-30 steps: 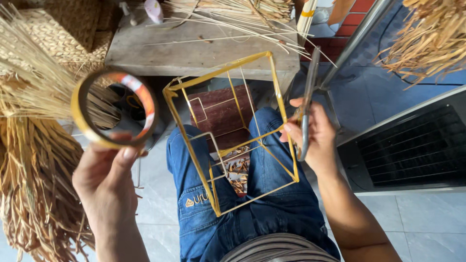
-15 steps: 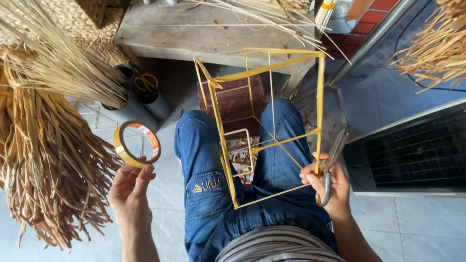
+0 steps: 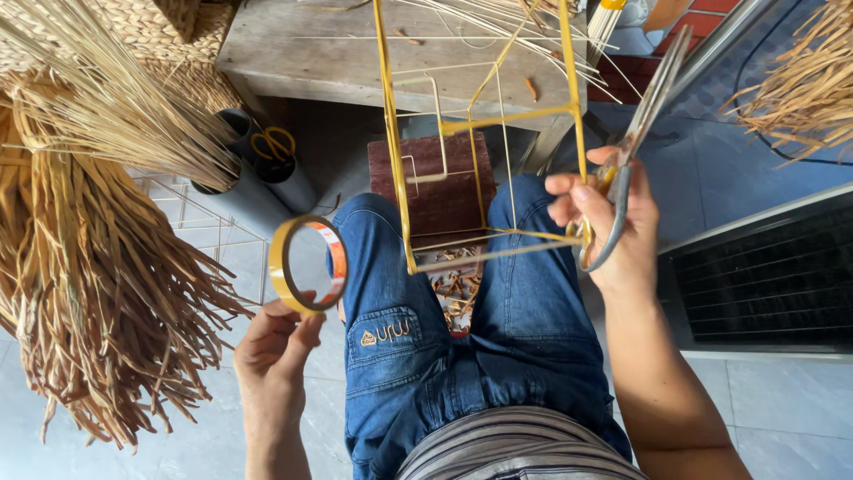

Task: The person sits with a bamboo frame across their lap and wraps yellow adhesive tape around its bamboo bars, pressing the tape in place along each edge. They use scissors to cut the tape and continue taping successive bars of the frame.

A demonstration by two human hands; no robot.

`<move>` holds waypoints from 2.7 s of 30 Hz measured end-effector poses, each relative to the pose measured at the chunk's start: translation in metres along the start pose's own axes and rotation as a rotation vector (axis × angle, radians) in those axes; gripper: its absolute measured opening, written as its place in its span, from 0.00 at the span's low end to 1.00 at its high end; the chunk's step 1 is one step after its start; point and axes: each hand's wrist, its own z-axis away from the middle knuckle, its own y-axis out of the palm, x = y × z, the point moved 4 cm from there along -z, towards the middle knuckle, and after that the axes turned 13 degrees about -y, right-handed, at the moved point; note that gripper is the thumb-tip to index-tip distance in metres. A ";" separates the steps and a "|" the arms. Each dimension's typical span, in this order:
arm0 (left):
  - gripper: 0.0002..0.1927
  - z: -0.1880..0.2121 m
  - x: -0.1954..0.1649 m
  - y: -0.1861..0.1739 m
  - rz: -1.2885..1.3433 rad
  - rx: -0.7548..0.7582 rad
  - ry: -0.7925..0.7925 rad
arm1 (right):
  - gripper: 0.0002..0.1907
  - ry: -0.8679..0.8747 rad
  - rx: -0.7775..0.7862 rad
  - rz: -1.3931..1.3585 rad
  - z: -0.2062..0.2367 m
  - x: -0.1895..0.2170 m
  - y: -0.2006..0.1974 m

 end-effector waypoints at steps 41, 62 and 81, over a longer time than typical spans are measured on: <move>0.13 -0.011 -0.076 0.108 -0.703 0.100 0.683 | 0.17 -0.201 0.393 -0.275 0.078 0.021 0.030; 0.08 -0.010 -0.009 0.117 -0.131 0.268 0.100 | 0.24 -0.203 0.280 0.371 0.043 0.049 -0.133; 0.17 0.014 -0.045 0.138 -0.895 -0.157 0.806 | 0.22 -0.264 0.243 0.335 0.038 0.003 -0.117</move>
